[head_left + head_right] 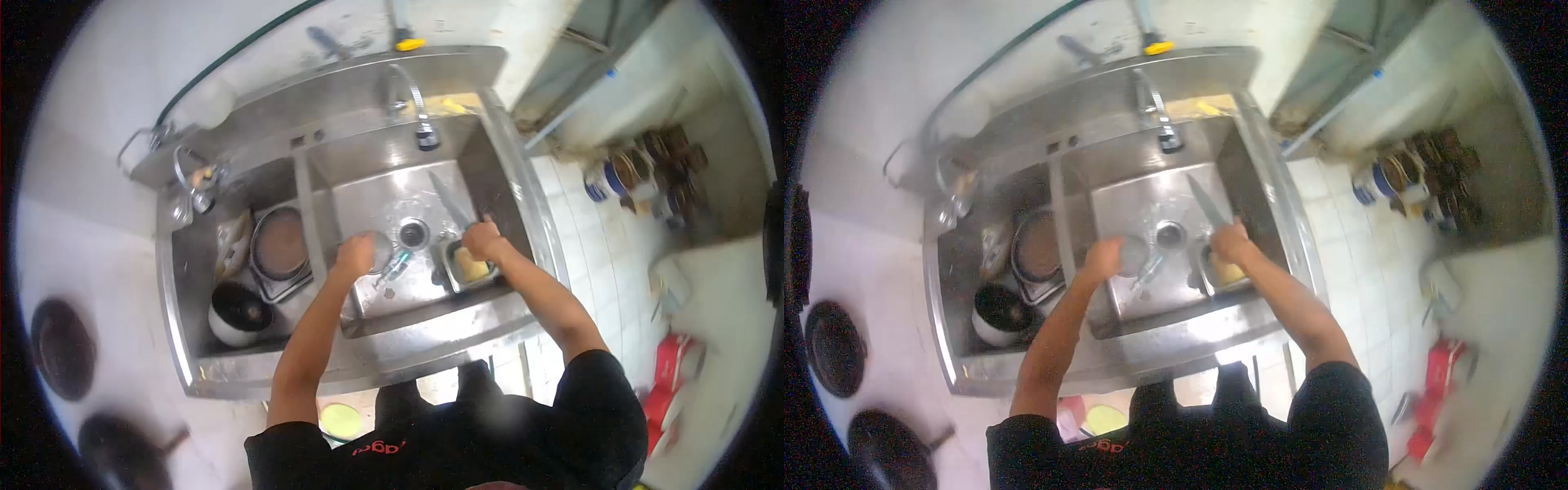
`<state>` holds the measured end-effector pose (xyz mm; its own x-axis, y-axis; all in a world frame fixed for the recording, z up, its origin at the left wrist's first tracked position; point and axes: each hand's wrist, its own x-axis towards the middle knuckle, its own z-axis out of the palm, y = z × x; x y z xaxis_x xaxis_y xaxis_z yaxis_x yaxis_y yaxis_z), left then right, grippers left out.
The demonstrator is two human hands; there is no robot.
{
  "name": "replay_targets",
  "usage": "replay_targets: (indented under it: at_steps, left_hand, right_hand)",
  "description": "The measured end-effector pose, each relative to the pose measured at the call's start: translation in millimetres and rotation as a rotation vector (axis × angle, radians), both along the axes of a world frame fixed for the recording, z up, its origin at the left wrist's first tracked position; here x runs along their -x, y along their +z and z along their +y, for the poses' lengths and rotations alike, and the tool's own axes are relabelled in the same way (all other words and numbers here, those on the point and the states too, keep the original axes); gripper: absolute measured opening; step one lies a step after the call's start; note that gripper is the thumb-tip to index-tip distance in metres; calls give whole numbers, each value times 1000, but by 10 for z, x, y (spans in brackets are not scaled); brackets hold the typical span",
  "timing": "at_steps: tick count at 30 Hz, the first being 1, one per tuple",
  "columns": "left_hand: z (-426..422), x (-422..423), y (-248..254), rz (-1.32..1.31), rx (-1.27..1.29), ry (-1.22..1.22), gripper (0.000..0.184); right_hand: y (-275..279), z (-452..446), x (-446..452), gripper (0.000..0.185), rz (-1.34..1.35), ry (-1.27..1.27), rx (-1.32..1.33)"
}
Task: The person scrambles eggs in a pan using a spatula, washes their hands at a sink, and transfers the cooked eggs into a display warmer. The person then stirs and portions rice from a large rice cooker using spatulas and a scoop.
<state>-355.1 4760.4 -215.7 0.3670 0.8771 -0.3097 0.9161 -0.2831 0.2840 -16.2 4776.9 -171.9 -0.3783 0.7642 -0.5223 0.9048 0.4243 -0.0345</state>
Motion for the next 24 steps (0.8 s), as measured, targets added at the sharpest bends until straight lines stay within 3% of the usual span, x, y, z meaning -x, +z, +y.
replay_targets:
  at_steps: [1, 3, 5, 6, 8, 9, 11, 12, 14, 15, 16, 18, 19, 21, 22, 24]
  left_hand:
    - [56, 46, -132, -115, -4, 41, 58]
    - [58, 106, -286, -332, 39, 111, 80]
    - [-58, 41, 243, -554, 158, 108, 96]
    - [-65, 31, 400, -615, 216, 107, 102]
    - [-138, -224, 649, -639, 261, 156, 99]
    - [-310, -395, 1066, -686, 271, 212, 95]
    - [-558, -717, 1381, -739, 327, 406, 84]
    - [-762, -943, 1579, -789, 318, 378, 77]
    - [-1188, -1401, 1720, -846, 284, 306, 67]
    - [-1379, -1650, 1697, -856, 261, 255, 64]
    - [-1628, -1954, 1671, -920, 295, 226, 60]
    - [-2166, -2501, 1590, -1015, 383, 166, 54]
    - [-2475, -2809, 1531, -1035, 401, 149, 48]
    - [-3024, -3466, 1180, -1040, 576, 30, 35]
    - [-3221, -3627, 911, -995, 717, -63, 27]
    - [-3580, -3846, 214, -698, 751, -170, 21]
  right_hand:
    - [91, -203, -46, 18, 83, 28, -90]
    - [616, -486, -156, 11, 463, -448, -198]
    - [1280, -927, -433, 8, 540, -679, -453]
    - [1578, -1209, -677, 12, 580, -745, -436]
    - [1775, -1928, -1175, 20, 765, -864, -473]
    - [1780, -2376, -1399, 24, 913, -923, -523]
    - [1568, -3323, -1922, 31, 1064, -1090, -627]
    - [1147, -3895, -2186, 34, 1071, -1214, -666]
    - [-24, -5343, -2648, 34, 812, -1701, -525]
    - [-334, -6150, -2605, 40, 312, -1649, -339]
    - [-900, -7094, -2539, 45, 154, -1565, -253]
    - [-1094, -8475, -2001, 51, 173, -1743, 96]
    - [-1611, -9273, -1672, 42, 91, -1717, 106]
    - [-1442, -10226, -1134, 39, 311, -2305, 401]
    - [-1418, -10653, -929, 38, 367, -2533, 327]
    - [-1399, -11330, -497, 35, 492, -2952, 187]
